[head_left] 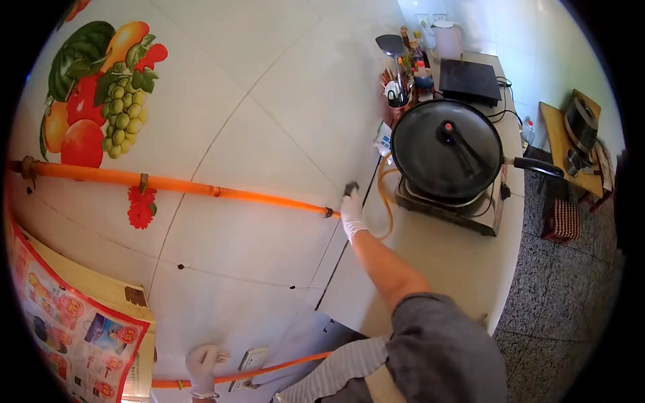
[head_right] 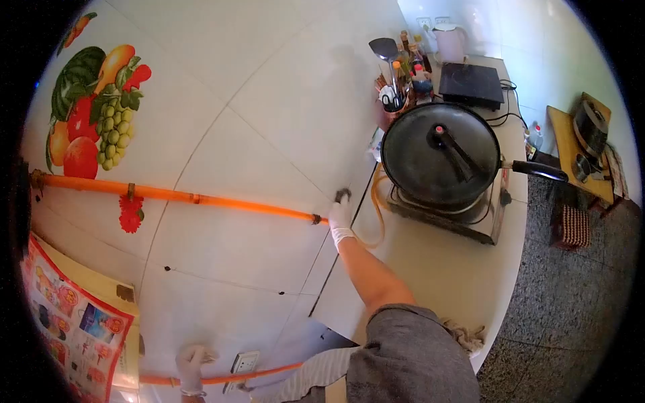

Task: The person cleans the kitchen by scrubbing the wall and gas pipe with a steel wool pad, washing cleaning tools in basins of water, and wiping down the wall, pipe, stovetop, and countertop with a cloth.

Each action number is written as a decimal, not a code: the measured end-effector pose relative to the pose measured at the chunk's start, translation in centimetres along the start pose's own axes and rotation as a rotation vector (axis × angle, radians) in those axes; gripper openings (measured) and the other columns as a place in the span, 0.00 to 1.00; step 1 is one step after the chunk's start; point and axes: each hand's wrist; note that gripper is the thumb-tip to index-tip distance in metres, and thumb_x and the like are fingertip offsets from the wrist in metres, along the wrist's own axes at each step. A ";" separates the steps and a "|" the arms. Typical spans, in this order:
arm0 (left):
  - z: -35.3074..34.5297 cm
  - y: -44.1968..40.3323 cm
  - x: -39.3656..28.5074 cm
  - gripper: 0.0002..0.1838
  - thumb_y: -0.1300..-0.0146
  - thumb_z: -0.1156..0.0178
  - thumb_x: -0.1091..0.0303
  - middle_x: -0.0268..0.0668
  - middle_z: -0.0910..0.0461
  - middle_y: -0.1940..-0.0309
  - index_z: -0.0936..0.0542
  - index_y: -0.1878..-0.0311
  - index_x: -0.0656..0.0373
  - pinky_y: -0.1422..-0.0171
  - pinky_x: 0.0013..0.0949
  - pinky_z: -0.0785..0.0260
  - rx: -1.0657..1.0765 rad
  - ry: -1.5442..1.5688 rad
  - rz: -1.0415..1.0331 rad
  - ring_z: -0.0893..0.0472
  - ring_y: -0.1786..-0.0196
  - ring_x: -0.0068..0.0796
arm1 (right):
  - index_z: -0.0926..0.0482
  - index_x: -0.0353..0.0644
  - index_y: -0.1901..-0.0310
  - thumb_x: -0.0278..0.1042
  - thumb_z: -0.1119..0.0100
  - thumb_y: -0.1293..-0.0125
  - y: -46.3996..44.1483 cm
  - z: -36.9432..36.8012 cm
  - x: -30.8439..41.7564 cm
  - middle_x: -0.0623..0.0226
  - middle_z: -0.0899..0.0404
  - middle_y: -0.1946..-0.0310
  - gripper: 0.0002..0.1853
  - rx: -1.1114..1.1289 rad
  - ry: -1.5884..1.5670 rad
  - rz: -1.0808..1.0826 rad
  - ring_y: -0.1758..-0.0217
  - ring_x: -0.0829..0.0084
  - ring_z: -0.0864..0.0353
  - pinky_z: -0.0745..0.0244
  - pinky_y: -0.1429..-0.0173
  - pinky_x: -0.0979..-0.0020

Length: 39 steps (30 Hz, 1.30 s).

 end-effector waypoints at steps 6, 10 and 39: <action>-0.4 0.0 0.1 0.13 0.33 0.47 0.72 0.44 0.16 0.73 0.18 0.69 0.70 0.67 0.30 0.20 0.021 -0.015 -0.006 0.16 0.73 0.30 | 0.28 0.27 0.44 0.31 0.52 0.34 0.3 -1.1 19.0 0.49 0.27 0.46 0.20 -0.203 -0.323 0.334 0.45 0.55 0.28 0.33 0.38 0.61; -0.8 -0.5 0.6 0.11 0.35 0.46 0.73 0.42 0.16 0.75 0.18 0.70 0.70 0.68 0.30 0.22 -0.067 0.034 0.079 0.17 0.75 0.29 | 0.35 0.29 0.33 0.32 0.55 0.29 2.2 -1.3 32.5 0.50 0.35 0.32 0.25 -0.182 0.042 1.098 0.30 0.57 0.33 0.40 0.26 0.63; -0.7 -0.6 0.8 0.15 0.29 0.44 0.68 0.41 0.16 0.72 0.17 0.67 0.70 0.66 0.29 0.22 -0.079 -0.209 0.093 0.16 0.71 0.31 | 0.27 0.27 0.46 0.31 0.60 0.27 -8.1 0.1 0.5 0.50 0.24 0.45 0.18 -0.282 0.029 0.118 0.40 0.58 0.26 0.35 0.32 0.60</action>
Point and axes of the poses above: each hand's wrist, its own y-axis away from the middle knuckle, its own z-axis out of the back of the hand, x = y × z
